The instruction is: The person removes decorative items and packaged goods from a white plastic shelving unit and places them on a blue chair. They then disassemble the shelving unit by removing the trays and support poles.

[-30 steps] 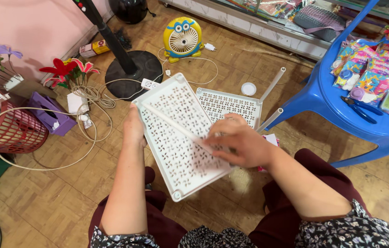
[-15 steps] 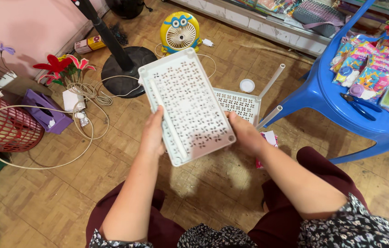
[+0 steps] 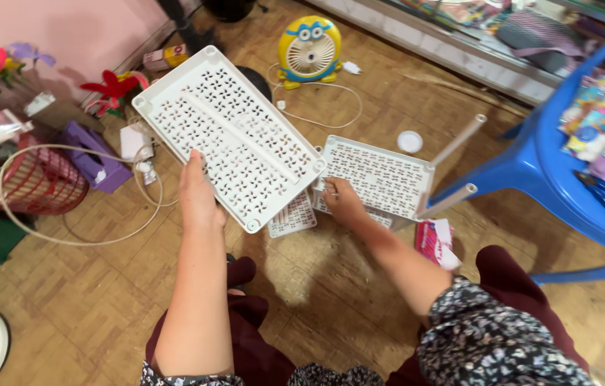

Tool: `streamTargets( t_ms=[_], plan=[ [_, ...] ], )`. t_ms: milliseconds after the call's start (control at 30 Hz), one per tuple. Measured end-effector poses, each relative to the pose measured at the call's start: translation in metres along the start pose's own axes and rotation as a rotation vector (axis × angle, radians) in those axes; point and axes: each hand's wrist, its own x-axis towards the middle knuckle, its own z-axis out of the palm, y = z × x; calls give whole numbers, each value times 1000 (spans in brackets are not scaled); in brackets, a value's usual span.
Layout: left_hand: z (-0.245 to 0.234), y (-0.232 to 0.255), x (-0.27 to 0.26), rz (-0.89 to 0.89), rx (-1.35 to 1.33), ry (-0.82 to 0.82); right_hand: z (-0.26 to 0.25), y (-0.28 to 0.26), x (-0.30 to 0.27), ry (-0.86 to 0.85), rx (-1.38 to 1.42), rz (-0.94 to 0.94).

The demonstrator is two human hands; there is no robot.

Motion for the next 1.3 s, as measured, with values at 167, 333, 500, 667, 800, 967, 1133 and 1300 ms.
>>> streamTargets(
  t_ms=[167,333,500,667,800,967,1133,1300],
  plan=[
    [-14,-4,10,55,-39,20,52,23,-16,-148,-225,96],
    [-23,-3,6,40,-95,86,86,67,-32,-343,-214,367],
    [-45,19,5,28,-68,216,112,103,-32,-267,-222,312],
    [-83,43,2,80,-18,259,150,124,-30,-226,-204,228],
    [-86,48,5,90,15,327,172,127,-21,-263,-300,347],
    [-79,44,14,25,-13,336,203,115,-30,-232,-269,294],
    [-75,30,22,29,77,307,211,96,-23,-384,-353,511],
    [-82,8,34,-34,102,254,163,13,20,-285,784,693]
  ],
)
